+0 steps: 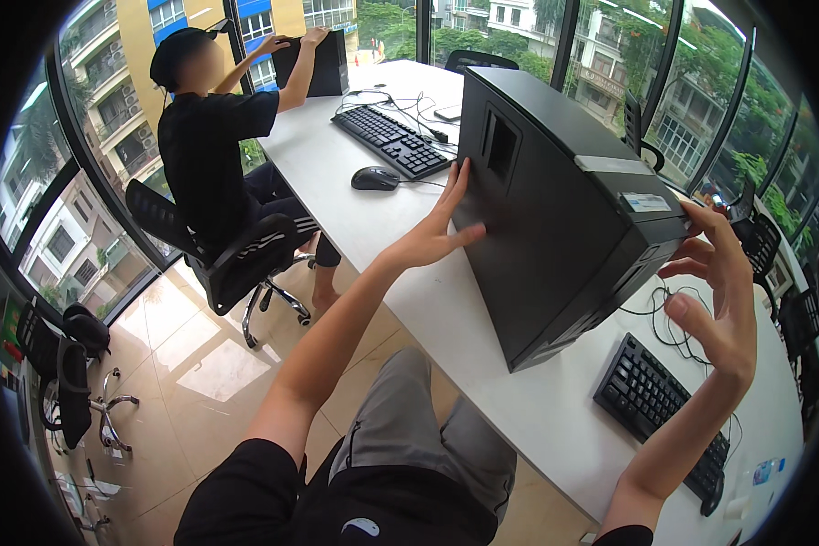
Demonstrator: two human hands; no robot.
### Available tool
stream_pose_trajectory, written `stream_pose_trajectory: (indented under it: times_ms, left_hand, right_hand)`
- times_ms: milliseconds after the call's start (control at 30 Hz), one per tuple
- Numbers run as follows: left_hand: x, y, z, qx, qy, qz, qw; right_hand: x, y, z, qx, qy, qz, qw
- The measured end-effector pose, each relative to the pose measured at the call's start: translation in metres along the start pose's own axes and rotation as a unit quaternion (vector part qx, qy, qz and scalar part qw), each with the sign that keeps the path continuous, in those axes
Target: Connecting and installing a Lexar SSD and an HDD into a desktop computer chassis.
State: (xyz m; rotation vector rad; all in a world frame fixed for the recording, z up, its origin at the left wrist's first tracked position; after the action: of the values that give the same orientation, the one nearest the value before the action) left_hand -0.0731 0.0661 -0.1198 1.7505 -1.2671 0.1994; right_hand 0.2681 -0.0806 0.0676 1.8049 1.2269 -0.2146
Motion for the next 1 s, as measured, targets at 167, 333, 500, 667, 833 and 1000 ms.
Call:
stream_pose_trajectory:
  times_ms: [167,333,500,667,833,1000]
  left_hand:
    - [-0.007,-0.05,0.019,0.09,0.196,0.232,0.949]
    - [-0.01,-0.086,0.014,0.147,0.21,0.234,0.938]
    - [-0.019,-0.092,0.012,0.156,0.21,0.275,0.925]
    - [-0.021,-0.076,0.0,0.075,0.144,0.371,0.914]
    - [-0.022,-0.076,-0.024,-0.013,0.126,0.421,0.898]
    - [-0.011,-0.052,-0.029,-0.142,0.184,0.367,0.901]
  right_hand:
    - [0.045,-0.002,-0.024,-0.001,-0.007,-0.225,0.974]
    - [0.086,-0.055,-0.037,0.011,-0.112,-0.449,0.887]
    - [0.068,-0.098,-0.029,0.15,-0.197,-0.576,0.779]
    - [0.048,-0.118,-0.025,0.154,-0.183,-0.568,0.788]
    - [0.037,-0.161,-0.008,0.187,-0.115,-0.538,0.814]
    - [0.032,-0.196,0.004,0.206,-0.107,-0.478,0.847]
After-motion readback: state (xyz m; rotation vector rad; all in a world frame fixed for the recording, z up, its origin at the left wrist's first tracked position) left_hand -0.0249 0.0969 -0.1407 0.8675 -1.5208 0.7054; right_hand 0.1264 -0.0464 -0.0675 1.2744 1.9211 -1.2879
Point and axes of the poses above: each hand's wrist, its own z-axis away from the middle knuckle, its own y-axis out of the back of the hand, x = y × z, the point moved 4 cm from there along -z, towards the middle knuckle, and after that the axes turned 3 degrees about -z, right-handed, at the moved point
